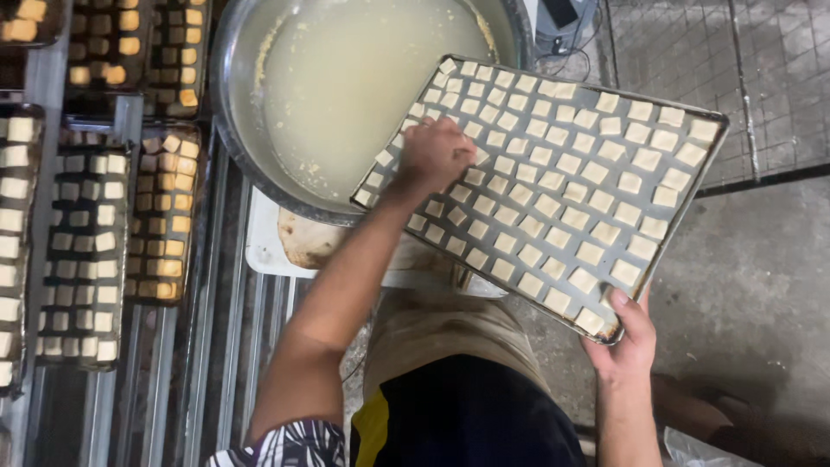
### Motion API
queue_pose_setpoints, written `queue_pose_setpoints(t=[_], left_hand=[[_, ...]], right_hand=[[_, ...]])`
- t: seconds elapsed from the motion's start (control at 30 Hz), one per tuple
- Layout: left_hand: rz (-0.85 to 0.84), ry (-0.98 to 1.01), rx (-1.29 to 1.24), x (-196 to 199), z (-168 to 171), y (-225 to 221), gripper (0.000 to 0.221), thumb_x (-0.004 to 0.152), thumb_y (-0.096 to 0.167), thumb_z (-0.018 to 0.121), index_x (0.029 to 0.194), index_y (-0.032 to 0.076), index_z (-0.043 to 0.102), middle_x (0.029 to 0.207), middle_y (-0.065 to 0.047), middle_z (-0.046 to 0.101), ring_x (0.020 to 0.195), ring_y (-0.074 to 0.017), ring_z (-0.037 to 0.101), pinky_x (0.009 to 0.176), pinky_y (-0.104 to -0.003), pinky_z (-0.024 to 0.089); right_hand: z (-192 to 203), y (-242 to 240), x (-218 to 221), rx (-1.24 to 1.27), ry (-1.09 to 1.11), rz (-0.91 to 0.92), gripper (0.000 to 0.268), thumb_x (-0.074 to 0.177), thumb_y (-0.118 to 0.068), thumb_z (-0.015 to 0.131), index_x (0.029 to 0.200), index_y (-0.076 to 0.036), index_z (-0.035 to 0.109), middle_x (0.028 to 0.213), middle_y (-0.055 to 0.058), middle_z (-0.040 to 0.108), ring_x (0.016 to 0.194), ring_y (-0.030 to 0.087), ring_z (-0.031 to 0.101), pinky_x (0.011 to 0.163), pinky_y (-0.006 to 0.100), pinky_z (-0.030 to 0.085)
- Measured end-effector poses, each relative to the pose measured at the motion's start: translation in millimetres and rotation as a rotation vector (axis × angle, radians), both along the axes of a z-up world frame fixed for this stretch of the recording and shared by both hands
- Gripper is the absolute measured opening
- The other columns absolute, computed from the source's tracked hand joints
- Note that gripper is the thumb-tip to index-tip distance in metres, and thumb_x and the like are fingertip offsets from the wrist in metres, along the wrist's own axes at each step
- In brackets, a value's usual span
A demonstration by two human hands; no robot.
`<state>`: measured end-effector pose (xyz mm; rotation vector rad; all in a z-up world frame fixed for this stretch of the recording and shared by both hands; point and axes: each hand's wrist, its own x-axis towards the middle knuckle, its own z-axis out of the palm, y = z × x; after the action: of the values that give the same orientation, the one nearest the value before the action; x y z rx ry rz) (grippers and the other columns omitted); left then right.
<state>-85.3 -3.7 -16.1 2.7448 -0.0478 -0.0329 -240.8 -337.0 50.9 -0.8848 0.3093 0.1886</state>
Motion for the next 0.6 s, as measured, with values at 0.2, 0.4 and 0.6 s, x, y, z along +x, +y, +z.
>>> queue_pose_setpoints(t=[0.2,0.4,0.6], left_hand=[[0.106,-0.199,-0.138,-1,-2,-8,0.013,0.092,0.04,0.071,0.09,0.033,0.081,0.099,0.004,0.073,0.097,-0.0277,0.075,0.094,-0.049,0.058],[0.353,-0.19,-0.067,-28,18,94,0.015,0.093,0.03,0.069,0.087,0.021,0.079,0.093,-0.01,0.071,0.092,-0.0435,0.071,0.087,-0.058,0.059],[0.461,0.027,-0.133,-57,-3,104,0.013,0.088,0.02,0.069,0.077,0.023,0.076,0.079,-0.004,0.072,0.082,-0.0321,0.077,0.082,-0.05,0.061]], right_hand=[[15,6,-4,-0.04,0.027,-0.031,0.076,0.081,-0.022,0.067,0.155,-0.035,0.055,0.107,0.005,0.075,0.058,0.008,0.06,0.045,0.018,0.046],[2,-3,-10,-0.043,-0.001,-0.02,0.079,0.081,-0.023,0.069,0.158,-0.037,0.054,0.113,0.006,0.075,0.062,0.006,0.062,0.049,0.017,0.051],[34,19,-19,-0.079,0.002,-0.049,0.076,0.084,-0.022,0.069,0.157,-0.036,0.055,0.114,0.006,0.075,0.067,0.007,0.065,0.055,0.018,0.054]])
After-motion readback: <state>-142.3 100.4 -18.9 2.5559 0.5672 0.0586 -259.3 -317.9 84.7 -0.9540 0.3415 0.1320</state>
